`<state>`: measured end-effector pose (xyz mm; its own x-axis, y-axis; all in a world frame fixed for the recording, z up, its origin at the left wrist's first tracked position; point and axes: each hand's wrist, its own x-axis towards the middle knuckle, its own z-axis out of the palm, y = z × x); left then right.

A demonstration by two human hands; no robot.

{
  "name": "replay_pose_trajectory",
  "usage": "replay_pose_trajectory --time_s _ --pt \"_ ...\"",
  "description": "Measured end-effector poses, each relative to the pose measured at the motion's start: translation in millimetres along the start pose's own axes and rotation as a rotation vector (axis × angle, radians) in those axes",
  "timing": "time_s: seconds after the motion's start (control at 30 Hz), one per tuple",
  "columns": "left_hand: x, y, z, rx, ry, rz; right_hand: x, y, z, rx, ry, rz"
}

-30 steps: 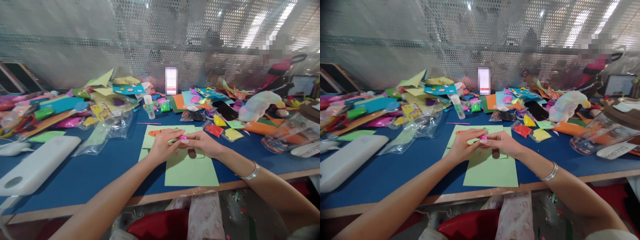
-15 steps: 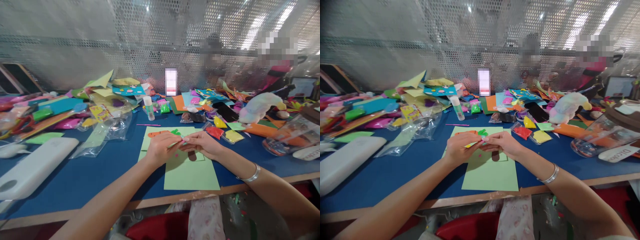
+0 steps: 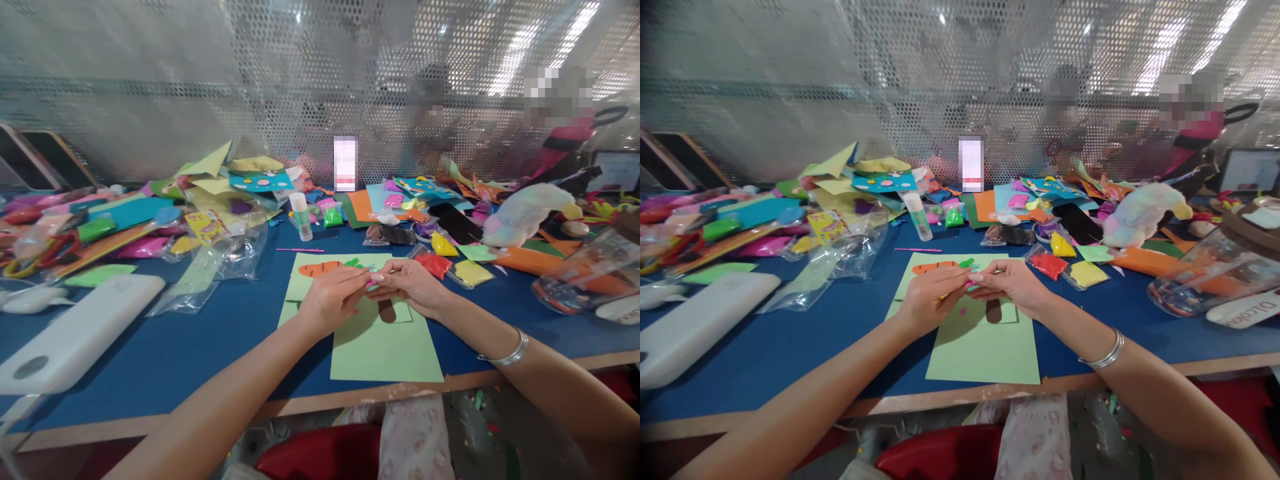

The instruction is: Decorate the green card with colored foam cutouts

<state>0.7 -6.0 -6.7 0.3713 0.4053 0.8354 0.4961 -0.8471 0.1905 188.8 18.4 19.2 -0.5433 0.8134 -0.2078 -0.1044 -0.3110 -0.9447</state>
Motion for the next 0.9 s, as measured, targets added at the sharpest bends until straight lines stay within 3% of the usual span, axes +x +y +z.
replay_pose_trajectory --time_s 0.17,0.37,0.53,0.73,0.9 --pt "-2.0 -1.3 -1.3 0.057 0.035 0.036 1.2 5.6 1.2 -0.071 0.009 -0.007" --pt "-1.4 -0.9 -0.4 0.071 0.098 0.065 -5.5 4.5 8.3 -0.161 -0.137 -0.03" --pt "-1.4 -0.2 1.0 0.042 0.128 0.065 -6.3 4.4 6.9 -0.316 -0.114 -0.038" --pt "0.9 5.2 -1.3 -0.08 -0.059 -0.033 -2.6 3.0 0.5 -0.216 -0.198 -0.018" --pt "-0.4 5.5 -1.8 -0.09 -0.017 -0.051 -2.6 -0.6 -0.6 -0.045 -0.288 0.051"
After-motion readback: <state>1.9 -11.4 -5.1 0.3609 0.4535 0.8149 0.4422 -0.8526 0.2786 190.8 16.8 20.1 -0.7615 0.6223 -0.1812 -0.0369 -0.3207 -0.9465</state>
